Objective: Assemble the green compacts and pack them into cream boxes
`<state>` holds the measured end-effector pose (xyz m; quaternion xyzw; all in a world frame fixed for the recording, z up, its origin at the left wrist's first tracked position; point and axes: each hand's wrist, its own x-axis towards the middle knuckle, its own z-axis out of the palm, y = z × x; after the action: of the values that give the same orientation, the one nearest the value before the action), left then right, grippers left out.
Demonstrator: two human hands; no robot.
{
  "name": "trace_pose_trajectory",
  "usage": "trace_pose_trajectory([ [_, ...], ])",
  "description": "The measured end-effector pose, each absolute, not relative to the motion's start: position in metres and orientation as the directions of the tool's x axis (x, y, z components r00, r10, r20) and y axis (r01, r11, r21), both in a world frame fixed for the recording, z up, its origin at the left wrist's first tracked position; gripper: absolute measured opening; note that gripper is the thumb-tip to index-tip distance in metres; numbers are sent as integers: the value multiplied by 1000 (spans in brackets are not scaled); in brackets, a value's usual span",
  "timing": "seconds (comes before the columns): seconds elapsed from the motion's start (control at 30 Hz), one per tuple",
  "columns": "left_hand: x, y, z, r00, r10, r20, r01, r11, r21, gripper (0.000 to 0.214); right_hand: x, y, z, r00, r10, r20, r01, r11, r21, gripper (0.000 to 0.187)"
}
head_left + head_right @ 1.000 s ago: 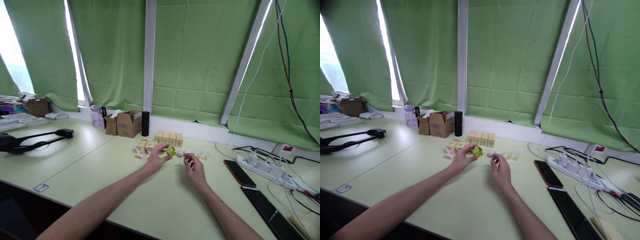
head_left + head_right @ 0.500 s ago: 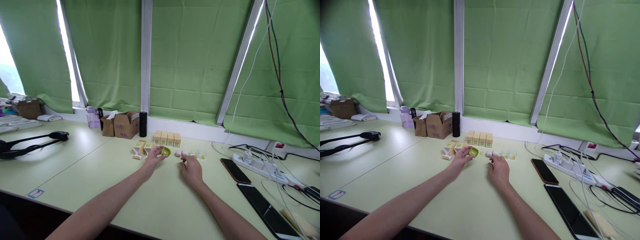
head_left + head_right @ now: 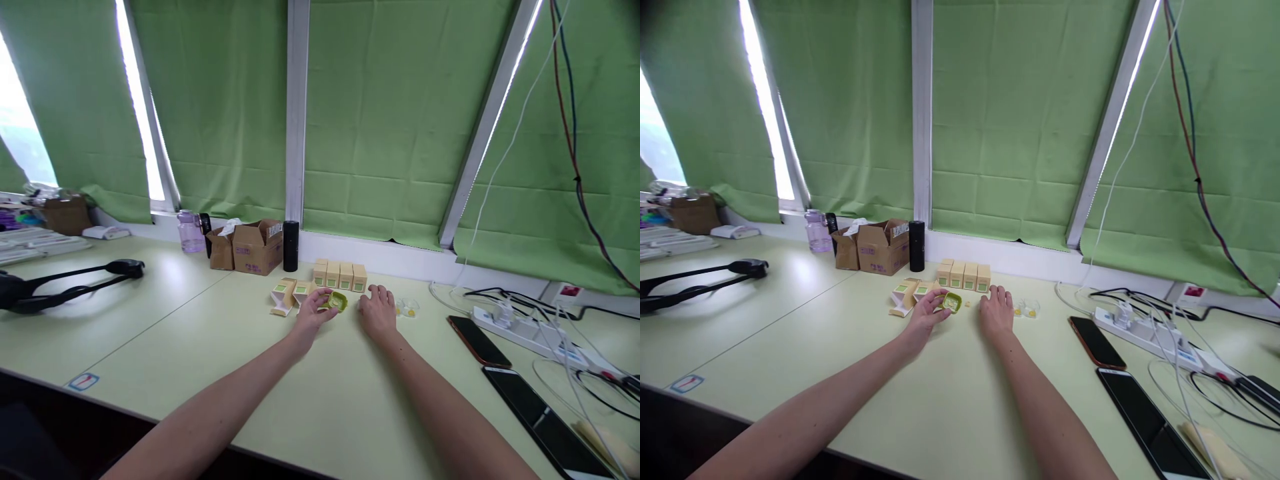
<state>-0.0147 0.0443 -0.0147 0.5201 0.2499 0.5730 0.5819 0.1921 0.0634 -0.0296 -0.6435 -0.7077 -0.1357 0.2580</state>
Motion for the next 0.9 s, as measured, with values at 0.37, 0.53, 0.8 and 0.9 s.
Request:
trace_pose_trajectory([
  [0.37, -15, 45, -12, 139, 932, 334, -453, -240, 858, 57, 179, 38, -24, 269, 903, 334, 261, 265, -928, 49],
  [0.53, -13, 41, -11, 182, 924, 337, -466, -220, 857, 55, 179, 7, -21, 176, 970, 167, -307, 215, -927, 45],
  [0.8, -12, 37, -12, 216, 919, 329, -461, -200, 864, 54, 179, -11, -7, 14, 988, 154, -541, 137, -830, 41],
  [0.9, -12, 39, -15, 213, 920, 328, -454, -204, 867, 54, 177, -13, -6, 29, 984, 176, -531, 164, -831, 45],
])
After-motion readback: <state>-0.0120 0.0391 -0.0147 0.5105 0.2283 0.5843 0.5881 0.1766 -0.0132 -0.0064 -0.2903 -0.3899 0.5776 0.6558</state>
